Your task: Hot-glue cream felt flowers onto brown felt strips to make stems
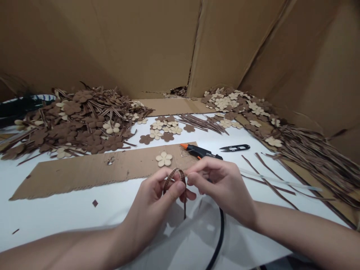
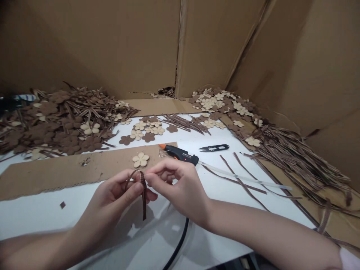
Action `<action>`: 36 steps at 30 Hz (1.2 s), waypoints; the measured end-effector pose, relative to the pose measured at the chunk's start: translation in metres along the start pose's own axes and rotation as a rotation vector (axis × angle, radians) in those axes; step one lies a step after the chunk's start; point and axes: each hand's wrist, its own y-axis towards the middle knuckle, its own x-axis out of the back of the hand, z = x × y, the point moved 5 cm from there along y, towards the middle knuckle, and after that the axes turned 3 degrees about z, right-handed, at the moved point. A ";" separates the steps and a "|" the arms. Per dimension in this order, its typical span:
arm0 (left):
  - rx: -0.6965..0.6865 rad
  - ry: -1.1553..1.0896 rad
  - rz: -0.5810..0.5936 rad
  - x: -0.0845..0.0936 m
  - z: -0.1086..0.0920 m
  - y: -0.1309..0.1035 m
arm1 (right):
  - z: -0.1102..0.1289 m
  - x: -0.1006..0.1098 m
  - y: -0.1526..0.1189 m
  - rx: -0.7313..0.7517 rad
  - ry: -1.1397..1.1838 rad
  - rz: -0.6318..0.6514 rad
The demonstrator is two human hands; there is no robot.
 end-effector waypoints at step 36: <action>-0.211 0.670 -0.202 0.006 -0.008 -0.005 | 0.002 -0.002 -0.005 -0.125 -0.356 0.141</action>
